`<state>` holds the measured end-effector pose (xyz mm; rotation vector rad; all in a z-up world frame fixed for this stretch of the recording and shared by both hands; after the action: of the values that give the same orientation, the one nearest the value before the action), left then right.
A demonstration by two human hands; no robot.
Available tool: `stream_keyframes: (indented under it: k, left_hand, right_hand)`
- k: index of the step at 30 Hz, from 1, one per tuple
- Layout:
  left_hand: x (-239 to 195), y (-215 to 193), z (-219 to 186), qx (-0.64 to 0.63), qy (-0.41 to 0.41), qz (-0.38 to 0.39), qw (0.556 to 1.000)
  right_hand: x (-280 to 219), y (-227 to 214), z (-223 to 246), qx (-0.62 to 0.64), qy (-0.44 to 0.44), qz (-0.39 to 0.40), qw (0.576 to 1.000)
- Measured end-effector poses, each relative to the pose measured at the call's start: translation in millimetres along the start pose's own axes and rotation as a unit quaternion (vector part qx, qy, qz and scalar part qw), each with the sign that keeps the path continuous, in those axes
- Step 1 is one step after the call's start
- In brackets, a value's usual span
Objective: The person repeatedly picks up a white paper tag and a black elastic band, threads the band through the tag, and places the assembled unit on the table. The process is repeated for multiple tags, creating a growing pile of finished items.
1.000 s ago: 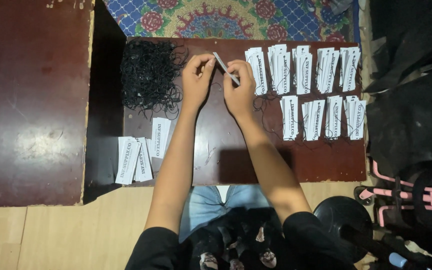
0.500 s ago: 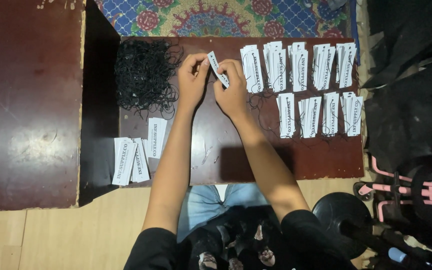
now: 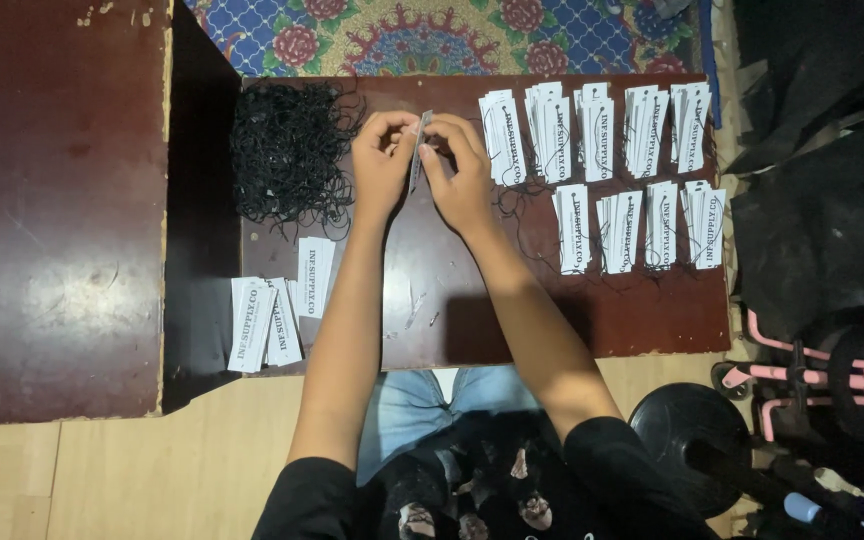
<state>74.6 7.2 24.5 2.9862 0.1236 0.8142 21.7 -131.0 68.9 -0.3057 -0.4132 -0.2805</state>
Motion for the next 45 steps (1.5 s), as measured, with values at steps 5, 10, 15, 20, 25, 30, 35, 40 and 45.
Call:
stream_keyframes:
  k: [5,10,15,20,25,30,35,40,45]
  left_hand:
    - [-0.1,6.1,-9.7,0.027,0.026,0.035,0.999]
    - [-1.5,9.6,-14.7,0.043,0.038,0.061,0.996]
    - [-2.1,10.4,-14.8,0.053,0.060,0.071,0.994]
    - [-1.4,10.0,-16.5,0.061,0.069,0.072,0.993]
    - [-1.1,11.4,-21.5,0.058,0.067,0.067,0.994]
    - [-1.7,13.2,-26.7,0.050,0.067,0.083,0.993]
    - [-1.1,15.8,-26.5,0.037,0.058,0.094,0.993]
    - [-2.1,15.7,-27.7,0.028,0.063,0.081,0.994]
    - [-0.6,9.9,-16.0,0.047,0.065,0.050,0.996]
  right_hand:
    - [0.6,-3.3,-7.1,-0.012,0.020,-0.023,0.999]
    - [0.4,-5.7,-15.6,-0.009,0.051,-0.024,0.998]
    - [1.2,-5.1,-17.0,0.004,0.051,-0.018,0.999]
    - [1.6,-4.6,-19.0,0.009,0.069,-0.014,0.997]
    - [4.4,-5.5,-24.5,0.003,0.067,-0.019,0.998]
    - [2.8,-5.8,-29.7,-0.022,0.084,-0.032,0.996]
    - [2.6,-7.6,-29.8,-0.046,0.095,-0.051,0.993]
    - [2.4,-7.5,-32.4,-0.063,0.088,-0.061,0.992]
    - [3.1,-5.3,-21.1,-0.045,0.061,-0.042,0.996]
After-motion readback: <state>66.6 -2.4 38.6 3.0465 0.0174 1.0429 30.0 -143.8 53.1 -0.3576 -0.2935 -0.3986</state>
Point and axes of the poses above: each hand's wrist, its own x-axis towards the middle knuckle, its own y-axis out of the palm, z = x × y, the point moved 8 cm from there along x, towards the middle knuckle, and after that the axes turned 14 degrees about y, right-handed, at the moved point
